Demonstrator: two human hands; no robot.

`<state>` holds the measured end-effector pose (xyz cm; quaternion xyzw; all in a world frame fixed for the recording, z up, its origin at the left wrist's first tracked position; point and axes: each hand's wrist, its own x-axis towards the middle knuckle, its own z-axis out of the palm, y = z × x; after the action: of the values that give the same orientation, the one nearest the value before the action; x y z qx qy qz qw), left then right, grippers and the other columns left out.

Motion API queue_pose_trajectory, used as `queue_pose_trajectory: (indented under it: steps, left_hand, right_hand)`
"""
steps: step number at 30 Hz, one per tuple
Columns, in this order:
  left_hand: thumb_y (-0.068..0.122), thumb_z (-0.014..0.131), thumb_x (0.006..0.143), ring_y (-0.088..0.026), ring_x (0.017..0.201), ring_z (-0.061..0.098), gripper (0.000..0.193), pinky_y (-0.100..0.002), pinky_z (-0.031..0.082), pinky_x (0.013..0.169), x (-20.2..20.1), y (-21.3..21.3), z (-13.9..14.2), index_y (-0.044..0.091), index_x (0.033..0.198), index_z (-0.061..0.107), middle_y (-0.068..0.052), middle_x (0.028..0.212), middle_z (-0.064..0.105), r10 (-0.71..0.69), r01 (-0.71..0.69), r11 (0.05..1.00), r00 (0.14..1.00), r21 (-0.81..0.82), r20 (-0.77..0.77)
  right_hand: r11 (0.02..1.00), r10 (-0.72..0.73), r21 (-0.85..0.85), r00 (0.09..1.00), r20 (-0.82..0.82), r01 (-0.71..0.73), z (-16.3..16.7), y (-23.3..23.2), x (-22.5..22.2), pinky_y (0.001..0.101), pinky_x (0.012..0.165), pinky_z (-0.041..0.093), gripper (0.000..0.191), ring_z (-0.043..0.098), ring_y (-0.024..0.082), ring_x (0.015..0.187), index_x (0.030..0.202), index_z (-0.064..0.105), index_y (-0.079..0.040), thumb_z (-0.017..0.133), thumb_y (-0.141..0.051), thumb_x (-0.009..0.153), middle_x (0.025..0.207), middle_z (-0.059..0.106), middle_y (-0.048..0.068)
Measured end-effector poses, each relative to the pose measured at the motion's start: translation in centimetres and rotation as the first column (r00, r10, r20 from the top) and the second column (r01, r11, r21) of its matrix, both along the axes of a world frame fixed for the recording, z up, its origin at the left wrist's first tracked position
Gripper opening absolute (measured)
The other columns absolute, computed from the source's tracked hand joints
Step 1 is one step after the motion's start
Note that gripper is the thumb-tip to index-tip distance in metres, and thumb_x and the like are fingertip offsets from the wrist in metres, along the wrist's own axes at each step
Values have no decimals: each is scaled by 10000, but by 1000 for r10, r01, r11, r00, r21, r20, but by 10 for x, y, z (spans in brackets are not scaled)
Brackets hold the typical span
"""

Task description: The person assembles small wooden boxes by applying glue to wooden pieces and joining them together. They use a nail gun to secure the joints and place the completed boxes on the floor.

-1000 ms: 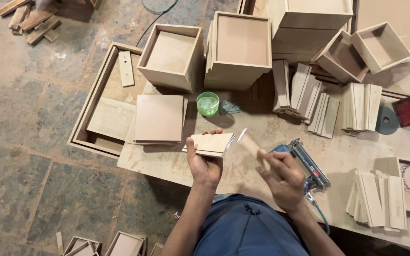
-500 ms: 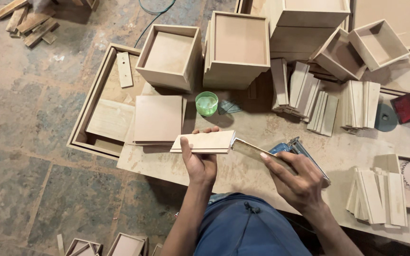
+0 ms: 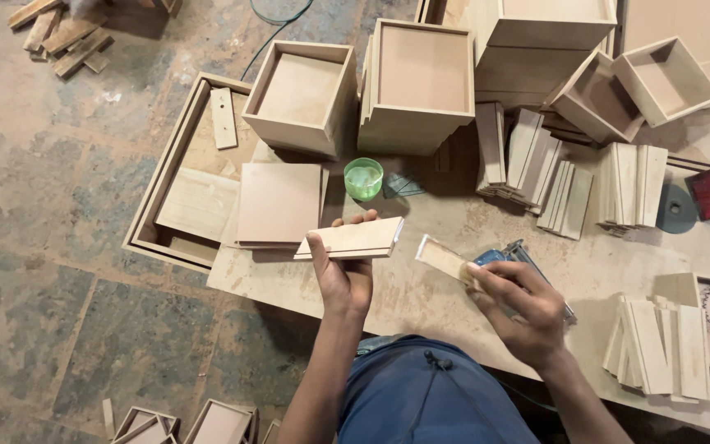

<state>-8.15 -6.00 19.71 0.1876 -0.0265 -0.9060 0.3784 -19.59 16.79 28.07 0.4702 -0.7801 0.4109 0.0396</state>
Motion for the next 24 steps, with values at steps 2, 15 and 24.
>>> queue_pose_trajectory:
  steps: [2,15,24]
  left_hand:
    - [542,648,933,-436,1263,606,582,-534,473,1148,-2,2,-2,18,1173,566,-230,1211,655,-30,30,999,999,32,-17]
    - [581,623,924,-424,1272,597,627,-515,471,1137,-10,18,-14,4,1159,561,-237,1243,647,-61,65,992,997,113,-35]
    - [600,602,926,-411,1257,604,630,-514,470,1129,-12,22,-19,7,1137,563,-225,1219,661,-81,81,991,997,108,-10]
  right_hand:
    - [999,-38,-6,925,378,44,-8,-6,5,250,356,423,328,577,71,506,1114,772,-99,789,-61,789,958,771,91]
    - [975,216,-146,860,463,-166,-7,-20,37,237,577,569,353,720,116,778,1237,728,-57,733,-39,885,1054,754,81]
    - [998,61,-50,934,352,-46,-17,-23,36,247,520,496,375,613,117,639,1189,750,-67,790,-48,817,1034,720,84]
